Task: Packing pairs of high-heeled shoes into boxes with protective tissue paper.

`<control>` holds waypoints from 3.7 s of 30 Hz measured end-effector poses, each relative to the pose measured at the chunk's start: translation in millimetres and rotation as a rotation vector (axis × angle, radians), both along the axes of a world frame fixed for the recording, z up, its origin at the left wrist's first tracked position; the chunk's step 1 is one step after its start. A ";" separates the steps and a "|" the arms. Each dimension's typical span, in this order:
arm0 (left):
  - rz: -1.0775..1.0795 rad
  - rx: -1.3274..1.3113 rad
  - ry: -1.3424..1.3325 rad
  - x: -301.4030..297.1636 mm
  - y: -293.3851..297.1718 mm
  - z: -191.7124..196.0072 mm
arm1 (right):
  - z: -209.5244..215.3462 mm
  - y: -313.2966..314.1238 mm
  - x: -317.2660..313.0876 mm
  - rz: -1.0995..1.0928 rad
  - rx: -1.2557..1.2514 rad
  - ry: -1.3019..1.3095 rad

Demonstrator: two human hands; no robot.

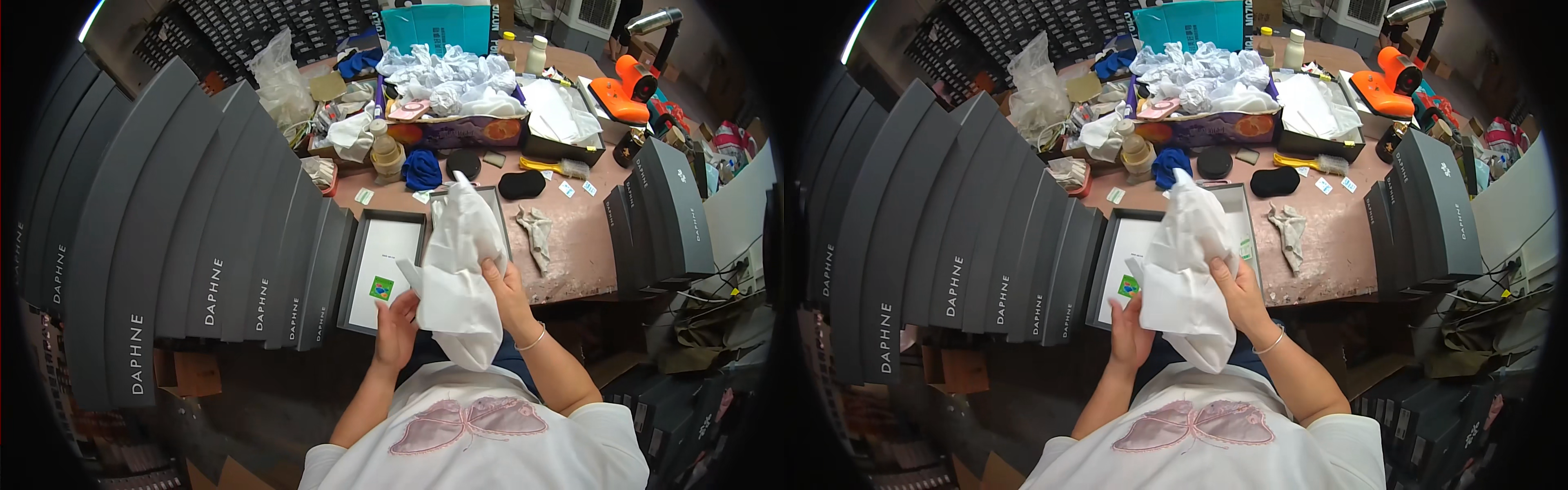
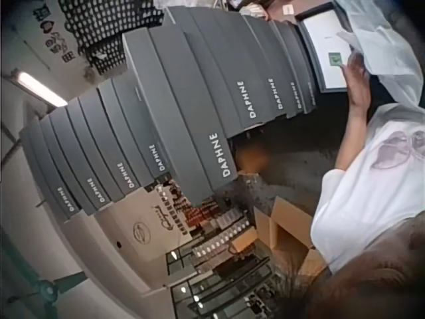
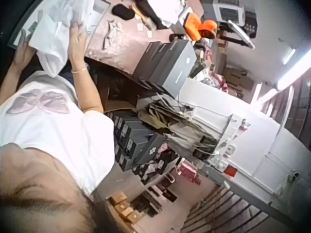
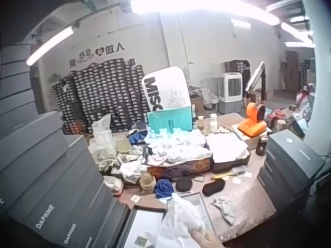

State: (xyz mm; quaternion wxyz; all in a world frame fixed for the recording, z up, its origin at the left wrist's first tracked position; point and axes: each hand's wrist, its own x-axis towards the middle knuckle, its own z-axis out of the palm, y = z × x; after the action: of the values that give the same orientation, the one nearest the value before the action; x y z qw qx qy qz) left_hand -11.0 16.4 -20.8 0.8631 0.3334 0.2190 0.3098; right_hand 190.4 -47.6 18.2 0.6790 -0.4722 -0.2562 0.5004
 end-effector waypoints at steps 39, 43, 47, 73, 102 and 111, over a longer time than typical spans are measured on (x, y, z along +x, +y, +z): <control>0.164 -0.085 0.015 28.9 2.3 2.6 | 50.1 -28.3 -10.5 0.338 0.128 -1.480; 0.289 -0.302 -0.270 12.3 12.5 19.8 | 20.4 -37.3 4.3 0.279 0.109 -1.083; 0.353 0.009 0.107 17.2 42.7 14.5 | 10.0 -42.5 0.9 0.145 0.142 -1.097; 0.552 0.926 -0.571 10.7 149.0 198.5 | 17.5 -42.7 89.7 0.273 0.037 -1.789; -0.430 -0.211 -0.026 -13.7 -34.5 22.2 | 38.1 -29.2 -12.8 0.488 0.120 -1.267; -0.067 -0.286 0.122 -21.6 -52.6 8.2 | 22.0 -11.9 -18.6 0.169 0.191 -0.763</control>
State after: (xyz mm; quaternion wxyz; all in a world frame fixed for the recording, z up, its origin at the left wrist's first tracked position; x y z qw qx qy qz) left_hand -32.6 -36.2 -12.7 0.8967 0.2326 0.3015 0.2258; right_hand 171.8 -59.6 40.2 0.5323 -0.5361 -0.5732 0.3173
